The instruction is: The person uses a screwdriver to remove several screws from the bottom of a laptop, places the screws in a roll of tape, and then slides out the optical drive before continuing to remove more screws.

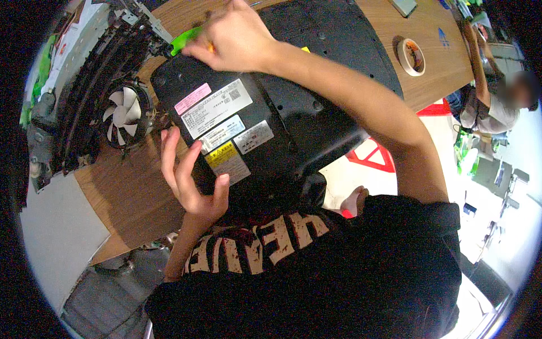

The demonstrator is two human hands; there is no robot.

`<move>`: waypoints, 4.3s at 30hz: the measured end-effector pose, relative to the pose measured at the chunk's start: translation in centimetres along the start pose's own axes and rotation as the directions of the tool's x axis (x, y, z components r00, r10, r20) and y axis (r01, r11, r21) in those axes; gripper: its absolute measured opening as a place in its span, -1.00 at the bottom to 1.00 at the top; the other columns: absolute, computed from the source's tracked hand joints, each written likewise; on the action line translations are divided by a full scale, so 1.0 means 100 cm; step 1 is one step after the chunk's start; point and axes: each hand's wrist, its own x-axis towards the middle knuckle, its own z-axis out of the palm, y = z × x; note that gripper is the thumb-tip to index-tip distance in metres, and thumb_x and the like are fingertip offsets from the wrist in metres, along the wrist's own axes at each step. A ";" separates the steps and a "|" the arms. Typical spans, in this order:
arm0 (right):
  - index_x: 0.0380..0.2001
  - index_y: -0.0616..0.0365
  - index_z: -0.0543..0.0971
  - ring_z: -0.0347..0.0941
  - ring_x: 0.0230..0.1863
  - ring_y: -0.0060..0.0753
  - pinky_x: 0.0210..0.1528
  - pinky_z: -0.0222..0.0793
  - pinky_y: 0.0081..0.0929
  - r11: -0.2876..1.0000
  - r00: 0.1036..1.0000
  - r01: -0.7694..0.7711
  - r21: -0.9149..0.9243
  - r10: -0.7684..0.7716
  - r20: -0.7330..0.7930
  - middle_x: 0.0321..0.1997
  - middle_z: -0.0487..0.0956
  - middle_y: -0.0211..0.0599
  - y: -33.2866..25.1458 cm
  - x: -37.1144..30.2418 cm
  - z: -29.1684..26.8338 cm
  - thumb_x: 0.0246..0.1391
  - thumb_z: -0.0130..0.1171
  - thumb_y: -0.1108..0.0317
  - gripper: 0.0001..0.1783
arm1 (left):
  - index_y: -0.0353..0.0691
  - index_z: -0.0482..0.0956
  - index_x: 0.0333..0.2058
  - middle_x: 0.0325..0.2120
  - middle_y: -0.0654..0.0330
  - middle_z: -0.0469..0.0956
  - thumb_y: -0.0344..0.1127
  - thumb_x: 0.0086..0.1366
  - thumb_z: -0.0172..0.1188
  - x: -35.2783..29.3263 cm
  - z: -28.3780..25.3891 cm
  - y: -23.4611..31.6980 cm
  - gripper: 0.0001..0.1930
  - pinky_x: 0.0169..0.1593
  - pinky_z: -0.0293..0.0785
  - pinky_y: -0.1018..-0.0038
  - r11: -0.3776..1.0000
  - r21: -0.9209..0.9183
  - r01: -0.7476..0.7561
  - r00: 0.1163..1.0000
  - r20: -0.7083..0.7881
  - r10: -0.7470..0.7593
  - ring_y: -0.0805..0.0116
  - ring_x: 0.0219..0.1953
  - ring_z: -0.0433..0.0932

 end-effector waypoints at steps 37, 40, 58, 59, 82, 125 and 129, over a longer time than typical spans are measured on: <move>-0.14 0.08 0.47 0.10 -0.55 -0.75 -0.51 -0.06 -0.70 0.774 0.526 -0.561 -0.294 0.608 0.595 -0.57 0.30 -0.60 -0.002 -0.053 -0.084 0.00 0.23 0.23 -0.65 | 0.00 0.28 0.12 0.22 -0.31 -0.23 -0.19 0.01 0.26 0.013 0.003 0.005 -0.35 0.18 -0.10 -0.11 0.963 -0.051 0.265 0.865 0.454 -0.214 -0.34 0.23 -0.13; -0.19 0.12 0.46 -0.01 -0.58 -0.74 -0.55 -0.13 -0.66 0.732 0.451 -0.563 -0.384 0.662 0.599 -0.62 0.13 -0.64 -0.004 -0.048 -0.084 -0.08 0.30 0.24 -0.62 | -0.01 0.26 0.14 0.22 -0.33 -0.24 -0.18 0.03 0.25 0.010 0.008 0.004 -0.34 0.18 -0.09 -0.11 0.970 -0.080 0.229 0.877 0.450 -0.170 -0.36 0.23 -0.13; -0.44 0.19 0.43 0.26 -0.53 -0.60 -0.50 0.15 -0.66 0.710 0.472 -0.523 -0.472 0.702 0.533 -0.56 0.34 -0.46 -0.010 -0.025 -0.088 -0.32 0.26 0.38 -0.70 | -0.03 0.19 0.19 0.23 -0.27 -0.14 -0.03 0.22 -0.07 0.008 0.006 0.009 -0.44 0.16 -0.10 -0.17 0.961 0.219 0.168 0.831 0.492 -0.258 -0.29 0.24 -0.06; -0.43 0.19 0.43 0.26 -0.53 -0.60 -0.50 0.15 -0.66 0.715 0.463 -0.491 -0.498 0.698 0.546 -0.55 0.34 -0.45 -0.008 -0.025 -0.089 -0.32 0.26 0.37 -0.69 | -0.05 0.19 0.18 0.23 -0.26 -0.12 -0.03 0.24 -0.11 0.009 0.007 0.010 -0.46 0.17 -0.11 -0.16 0.955 0.236 0.181 0.821 0.498 -0.279 -0.28 0.24 -0.06; -0.42 0.21 0.43 0.38 -0.45 -0.52 -0.39 0.27 -0.54 0.813 0.591 -0.559 -0.162 0.527 0.611 -0.52 0.47 -0.31 0.009 -0.067 -0.074 0.05 0.12 0.41 -0.89 | -0.08 0.19 0.18 0.24 -0.21 -0.10 0.02 0.32 -0.35 -0.010 0.017 0.000 -0.47 0.17 -0.09 -0.13 0.944 0.295 0.149 0.871 0.413 -0.267 -0.21 0.24 -0.02; -0.59 0.06 0.57 0.39 -0.18 -0.19 -0.08 0.24 -0.08 0.849 0.745 -0.311 -0.428 0.497 0.445 -0.39 0.55 -0.30 -0.007 -0.104 -0.037 -0.31 0.11 0.12 -0.74 | -0.38 0.50 -0.16 -0.05 -0.06 0.44 -0.36 0.29 -0.17 0.156 0.121 0.054 -0.70 0.08 0.25 0.31 0.927 -0.098 -0.361 0.830 0.419 0.368 0.08 0.02 0.40; -0.48 0.07 0.52 0.35 -0.12 -0.19 -0.03 0.19 -0.11 0.877 0.748 -0.394 -0.276 0.480 0.458 -0.30 0.50 -0.27 0.005 -0.100 -0.015 -0.27 0.10 0.10 -0.70 | -0.37 0.48 -0.11 -0.15 0.01 0.52 -0.26 0.34 -0.16 0.181 0.134 0.026 -0.66 0.07 0.27 0.36 0.948 -0.204 -0.245 0.666 0.675 0.317 0.16 -0.02 0.45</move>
